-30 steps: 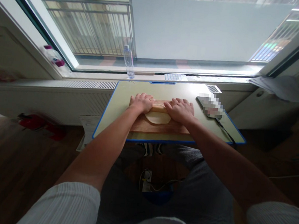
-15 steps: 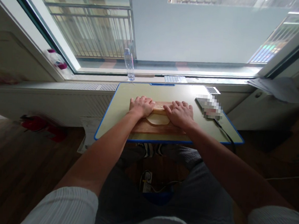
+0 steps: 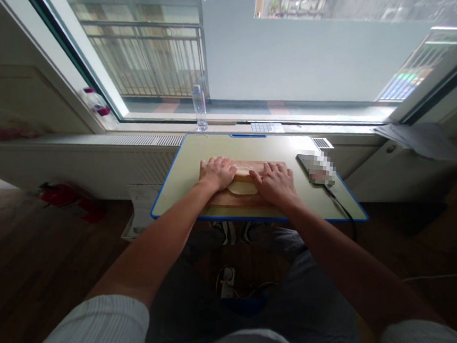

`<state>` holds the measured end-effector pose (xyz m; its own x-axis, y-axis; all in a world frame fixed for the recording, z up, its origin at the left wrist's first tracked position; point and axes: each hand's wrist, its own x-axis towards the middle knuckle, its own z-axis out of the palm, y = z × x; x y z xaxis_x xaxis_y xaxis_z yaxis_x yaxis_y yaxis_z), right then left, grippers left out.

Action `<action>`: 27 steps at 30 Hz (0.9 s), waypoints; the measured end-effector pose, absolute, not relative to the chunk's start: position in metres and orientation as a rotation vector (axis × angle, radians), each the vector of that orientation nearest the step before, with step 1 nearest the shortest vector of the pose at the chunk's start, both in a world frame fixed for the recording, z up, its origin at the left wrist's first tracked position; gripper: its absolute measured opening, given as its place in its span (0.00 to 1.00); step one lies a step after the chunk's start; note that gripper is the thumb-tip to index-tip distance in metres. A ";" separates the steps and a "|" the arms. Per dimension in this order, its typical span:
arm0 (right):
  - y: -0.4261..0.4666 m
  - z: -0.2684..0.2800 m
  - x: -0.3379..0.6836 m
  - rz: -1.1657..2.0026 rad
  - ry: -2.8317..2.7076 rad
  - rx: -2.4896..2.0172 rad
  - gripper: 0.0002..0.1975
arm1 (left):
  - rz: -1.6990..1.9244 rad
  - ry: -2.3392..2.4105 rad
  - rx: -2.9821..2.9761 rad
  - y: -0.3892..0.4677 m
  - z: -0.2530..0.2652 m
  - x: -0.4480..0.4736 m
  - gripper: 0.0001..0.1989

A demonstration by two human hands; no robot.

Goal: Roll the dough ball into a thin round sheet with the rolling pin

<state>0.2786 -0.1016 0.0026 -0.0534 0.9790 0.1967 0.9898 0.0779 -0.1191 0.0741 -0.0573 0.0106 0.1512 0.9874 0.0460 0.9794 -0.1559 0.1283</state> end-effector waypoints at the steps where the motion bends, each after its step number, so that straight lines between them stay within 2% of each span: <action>1: -0.105 0.005 0.278 -0.051 -2.128 -2.001 0.42 | 0.184 1.992 2.332 -0.060 0.011 0.073 0.32; 16: -0.134 0.010 0.274 0.061 -2.160 -2.024 0.40 | 0.115 2.024 2.341 -0.099 0.017 0.070 0.32; 27: -0.078 0.006 0.289 0.127 -2.301 -1.886 0.39 | 0.119 1.951 2.464 -0.053 0.004 0.064 0.28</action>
